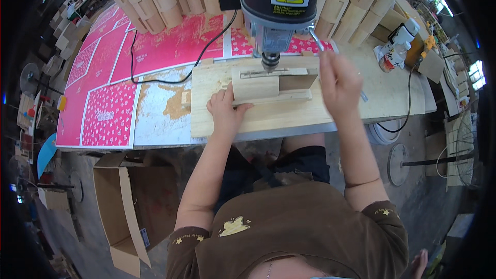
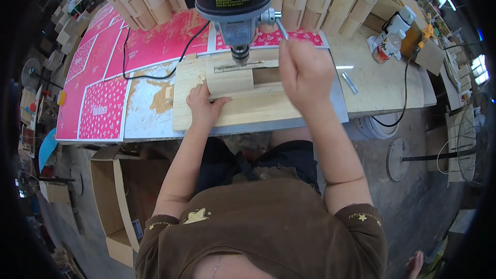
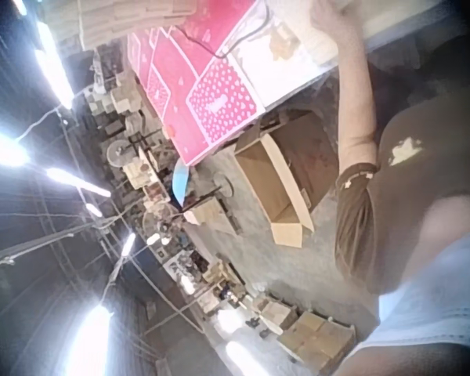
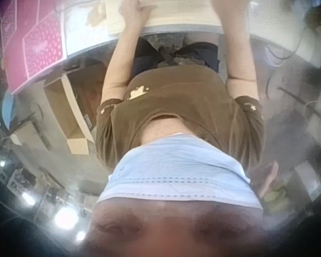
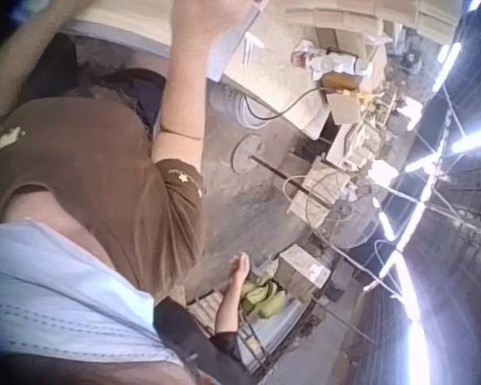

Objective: Drilling holes into cylindrical wooden components using a drill press.

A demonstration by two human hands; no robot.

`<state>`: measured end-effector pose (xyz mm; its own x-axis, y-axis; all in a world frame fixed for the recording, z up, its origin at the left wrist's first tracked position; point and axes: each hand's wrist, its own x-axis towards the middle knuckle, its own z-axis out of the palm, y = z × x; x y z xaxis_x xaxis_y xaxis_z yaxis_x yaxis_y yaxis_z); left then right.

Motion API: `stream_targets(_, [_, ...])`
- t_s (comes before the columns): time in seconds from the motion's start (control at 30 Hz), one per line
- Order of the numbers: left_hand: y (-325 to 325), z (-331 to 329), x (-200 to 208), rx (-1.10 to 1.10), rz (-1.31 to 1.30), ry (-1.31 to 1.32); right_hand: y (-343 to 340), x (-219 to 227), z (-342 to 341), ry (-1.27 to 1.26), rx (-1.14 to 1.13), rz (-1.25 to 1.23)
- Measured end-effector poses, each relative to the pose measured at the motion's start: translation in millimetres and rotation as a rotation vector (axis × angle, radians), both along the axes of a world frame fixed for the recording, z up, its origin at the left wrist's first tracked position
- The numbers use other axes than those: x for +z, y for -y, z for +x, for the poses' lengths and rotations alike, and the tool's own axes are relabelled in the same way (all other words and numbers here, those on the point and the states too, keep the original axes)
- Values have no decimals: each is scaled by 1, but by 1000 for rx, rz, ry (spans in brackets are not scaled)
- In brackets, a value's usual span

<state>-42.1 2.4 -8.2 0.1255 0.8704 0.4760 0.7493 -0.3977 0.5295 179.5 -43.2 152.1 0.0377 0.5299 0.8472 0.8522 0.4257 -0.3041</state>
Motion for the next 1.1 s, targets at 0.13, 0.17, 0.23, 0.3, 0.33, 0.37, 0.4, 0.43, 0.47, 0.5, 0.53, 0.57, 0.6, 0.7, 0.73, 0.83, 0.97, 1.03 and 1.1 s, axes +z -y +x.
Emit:
stream_targets(0.13, [1, 1, 2, 15, -31, -4, -11, -50, -2, -22, 54, 56])
stream_targets(0.17, [2, 1, 3, 10, -4, 0, -16, -59, -4, 7, 74, 134])
stream_targets(0.23, [2, 2, 3, 30, -39, -11, -23, -70, -3, -17, 73, 127])
stream_targets(0.3, [1, 2, 4, 20, 2, -6, -23, -69, -2, -30, 86, 145])
stream_targets(0.33, [2, 1, 4, 19, -11, -12, -21, -63, -2, 3, 95, 139])
stream_targets(0.37, [2, 1, 4, 16, 15, -8, -17, -54, 0, 43, 118, 179])
stream_targets(0.4, [2, -1, 4, 10, -7, -20, -16, -41, 2, 39, 104, 131])
stream_targets(0.43, [2, -2, 4, 3, -36, -33, -17, -26, 4, 66, 101, 219])
stream_targets(0.47, [1, -3, 4, 2, -39, -28, -18, -8, 8, 102, 112, 325])
stream_targets(0.5, [0, -1, 4, -10, -4, -26, -22, 11, 13, 97, 50, 214])
stream_targets(0.53, [0, 1, 4, -1, 9, -31, -31, 31, 19, 104, 17, 107])
stream_targets(0.57, [-1, 4, 4, -30, 21, -31, -46, 48, 20, 21, -15, 82])
stream_targets(0.6, [-1, 10, 4, -48, 10, -35, -65, 62, 19, -6, 10, 95])
stream_targets(0.7, [-1, 31, 2, -69, -1, -15, -114, 88, 16, -61, -97, -92])
stream_targets(0.73, [-1, 34, 1, -84, -10, 3, -123, 91, 14, -67, -59, -64])
stream_targets(0.83, [-1, 36, 1, -63, -37, 2, -112, 88, 15, -74, -41, -58])
stream_targets(0.97, [-1, 34, 2, -87, -29, 3, -46, 64, 19, -73, -1, -93])
stream_targets(1.03, [-1, 34, 2, -90, -43, 13, -18, 38, 13, -31, 67, -60])
stream_targets(1.1, [-1, 35, 2, -90, -49, 10, -6, 10, 9, 21, 58, -89])
